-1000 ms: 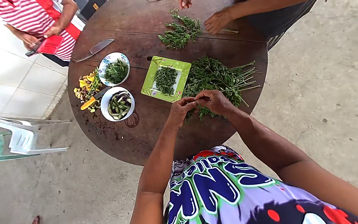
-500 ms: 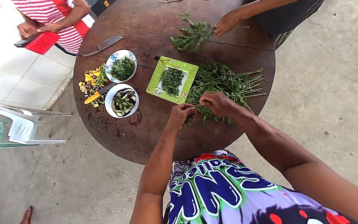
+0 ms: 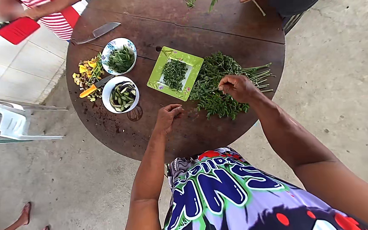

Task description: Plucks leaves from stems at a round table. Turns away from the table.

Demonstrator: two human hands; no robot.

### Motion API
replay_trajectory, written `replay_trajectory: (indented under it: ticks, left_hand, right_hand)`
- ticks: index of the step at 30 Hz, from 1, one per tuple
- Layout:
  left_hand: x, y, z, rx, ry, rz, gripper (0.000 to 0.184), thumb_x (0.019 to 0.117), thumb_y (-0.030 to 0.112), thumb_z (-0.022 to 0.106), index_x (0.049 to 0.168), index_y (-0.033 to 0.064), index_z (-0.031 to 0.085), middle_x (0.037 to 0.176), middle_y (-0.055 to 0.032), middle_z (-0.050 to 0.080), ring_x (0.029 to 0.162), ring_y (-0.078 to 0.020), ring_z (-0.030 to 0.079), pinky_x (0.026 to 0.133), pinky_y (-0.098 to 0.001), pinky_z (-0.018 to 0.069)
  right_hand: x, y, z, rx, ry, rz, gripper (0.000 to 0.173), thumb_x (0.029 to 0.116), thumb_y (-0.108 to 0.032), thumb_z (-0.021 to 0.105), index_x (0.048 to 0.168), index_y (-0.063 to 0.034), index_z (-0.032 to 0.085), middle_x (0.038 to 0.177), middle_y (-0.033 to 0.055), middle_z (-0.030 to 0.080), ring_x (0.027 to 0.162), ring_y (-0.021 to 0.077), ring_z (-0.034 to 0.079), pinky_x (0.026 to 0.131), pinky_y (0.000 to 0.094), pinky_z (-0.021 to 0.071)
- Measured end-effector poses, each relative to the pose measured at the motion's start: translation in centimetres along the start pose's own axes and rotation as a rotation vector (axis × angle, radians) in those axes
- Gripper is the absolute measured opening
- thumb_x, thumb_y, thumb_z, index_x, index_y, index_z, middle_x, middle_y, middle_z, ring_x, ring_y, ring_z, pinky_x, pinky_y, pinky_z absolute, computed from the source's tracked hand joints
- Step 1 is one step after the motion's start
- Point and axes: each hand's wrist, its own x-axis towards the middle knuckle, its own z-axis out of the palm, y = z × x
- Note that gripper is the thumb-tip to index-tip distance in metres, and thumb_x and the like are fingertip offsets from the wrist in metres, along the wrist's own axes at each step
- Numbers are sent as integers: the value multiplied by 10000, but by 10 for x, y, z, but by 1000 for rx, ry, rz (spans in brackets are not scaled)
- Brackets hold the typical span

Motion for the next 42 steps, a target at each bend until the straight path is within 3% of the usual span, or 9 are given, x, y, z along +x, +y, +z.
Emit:
replay_trajectory:
  ticks: [5,10,17,25,30,33,36,38,42]
  left_hand:
    - [-1,-3,-35,-48,191,54,121,1010,33,620,1112,-12,669,921,-102,737,764,-154,722,715,-295,617]
    - [2,4,-36,-70,223,44,95,1012,34,618,1095,2,650,923,-105,742,753,-153,724,705,-283,617]
    - [15,19,-23,75,126,-34,294,996,23,639,1281,20,570,939,-115,725,772,-158,717,705,-291,603]
    - [52,43,-3,56,-108,-86,512,1033,43,576,1515,86,408,1083,-130,700,831,-179,719,766,-344,617]
    - [71,61,-13,-133,-179,-107,498,1127,404,346,1507,87,404,1138,-170,700,937,-263,737,854,-416,620]
    - [87,61,-20,13,-123,-120,575,1120,493,267,1501,87,409,1066,-164,743,884,-234,756,814,-362,623]
    - [96,54,-27,110,-56,-4,443,1108,270,470,1518,107,437,1268,-131,636,944,-203,700,809,-358,596]
    - [101,52,-28,271,-28,145,625,996,58,655,1563,128,402,1513,-129,480,1072,-219,680,860,-391,602]
    - [119,42,-26,751,-31,562,666,867,13,778,1484,53,531,1644,-221,305,1366,-365,519,1029,-472,538]
  right_hand:
    - [5,-5,66,123,-257,291,223,1058,-178,580,1109,10,690,934,168,699,809,282,683,804,507,574]
    - [37,16,162,92,-266,184,428,1038,-278,628,1358,7,610,1202,211,684,1081,342,684,994,527,540]
    - [52,-28,130,140,-319,-18,544,995,-122,668,1511,-91,498,1480,187,515,1181,315,638,1000,467,545]
    - [82,-20,122,180,-125,-247,185,949,-100,715,1106,-8,747,1158,151,704,1029,237,694,933,394,575]
    - [111,-2,114,103,-19,-392,182,984,-129,667,1086,-23,773,1126,126,745,1076,259,703,983,418,559]
    - [129,-3,105,187,-99,-218,218,1017,-66,594,1151,-2,754,1101,139,754,1022,219,723,966,399,563]
    - [148,-4,99,289,-195,18,241,1055,-117,560,1175,-8,737,1026,125,751,907,166,714,895,378,575]
    - [158,0,101,308,-240,92,263,1074,-149,532,1197,-16,722,987,111,742,851,150,697,845,366,574]
    - [168,5,106,279,-318,196,286,1095,-186,509,1234,-19,695,951,110,717,760,154,656,739,343,560]
